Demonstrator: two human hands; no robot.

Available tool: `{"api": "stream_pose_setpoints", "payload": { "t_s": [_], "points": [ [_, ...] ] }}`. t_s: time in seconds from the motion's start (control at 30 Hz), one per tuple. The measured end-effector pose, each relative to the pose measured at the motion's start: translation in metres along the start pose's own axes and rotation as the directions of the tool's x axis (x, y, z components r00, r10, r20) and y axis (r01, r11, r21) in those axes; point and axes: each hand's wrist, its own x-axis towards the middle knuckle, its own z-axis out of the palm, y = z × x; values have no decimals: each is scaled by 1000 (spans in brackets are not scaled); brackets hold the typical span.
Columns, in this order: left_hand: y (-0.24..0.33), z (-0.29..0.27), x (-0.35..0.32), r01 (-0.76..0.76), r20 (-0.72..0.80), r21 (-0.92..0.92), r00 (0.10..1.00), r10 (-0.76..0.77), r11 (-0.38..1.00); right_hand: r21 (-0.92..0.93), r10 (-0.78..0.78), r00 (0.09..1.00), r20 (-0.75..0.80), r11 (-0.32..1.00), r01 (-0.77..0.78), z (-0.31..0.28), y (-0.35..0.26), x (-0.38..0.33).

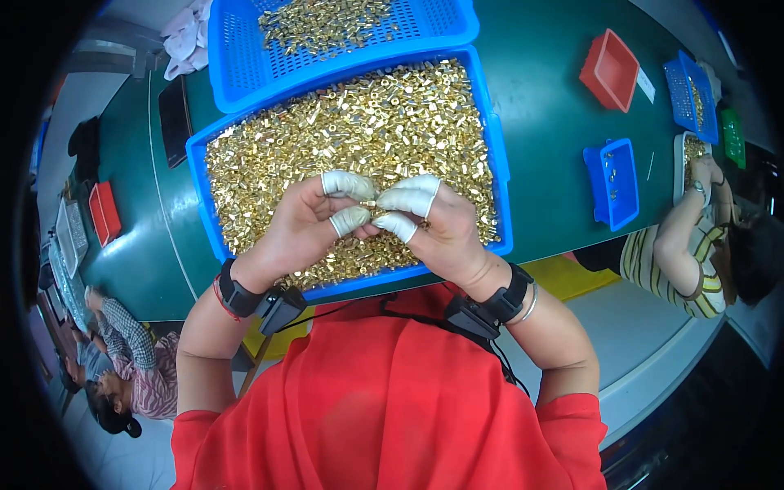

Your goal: The person picks up small gold-colored metal parts from a blue tray, inspects them, and places some into a blue basket while returning others to the tray.

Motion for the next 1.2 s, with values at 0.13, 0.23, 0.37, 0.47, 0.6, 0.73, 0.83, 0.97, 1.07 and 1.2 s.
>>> {"api": "stream_pose_setpoints", "payload": {
  "t_s": [0.13, 0.23, 0.37, 0.47, 0.6, 0.73, 0.83, 0.97, 1.07, 1.2],
  "points": [
    [11, 1, -7, -14, -11, -16, 1000, 14, 1000, -8, -63, 998, -12, 998, 63, 5, -1, 4],
    [18, 1, -11, -31, -73, -22, 997, 29, 999, 9, -85, 996, -18, 996, 86, 10, -2, 9],
    [19, -3, -12, -42, -137, -42, 990, 36, 998, 12, -76, 997, -19, 997, 76, 15, -5, 17],
    [36, -9, 0, -71, -197, 32, 977, 76, 997, -138, 52, 998, 22, 989, -48, 15, -12, 35],
    [78, -38, 43, -201, -274, 164, 931, 240, 966, -15, -72, 993, -97, 997, 71, 13, 0, 125],
    [88, -45, 61, -365, -336, 217, 843, 421, 905, -81, 113, 987, -112, 989, -122, 1, -7, 162],
    [49, -40, 51, -290, -319, 295, 868, 380, 911, -112, 114, 991, -63, 986, -121, -10, 0, 128],
    [5, -24, 29, 13, -219, 363, 973, 72, 932, -83, 313, 938, -147, 942, -327, -23, 38, 46],
    [-3, -17, 28, 86, -174, 596, 985, 23, 798, -178, 431, 885, -177, 870, -459, -25, 38, 23],
    [-9, -5, 45, -145, -91, 717, 950, 298, 682, -287, 329, 931, -157, 887, -362, -28, 33, 20]
  ]
}}
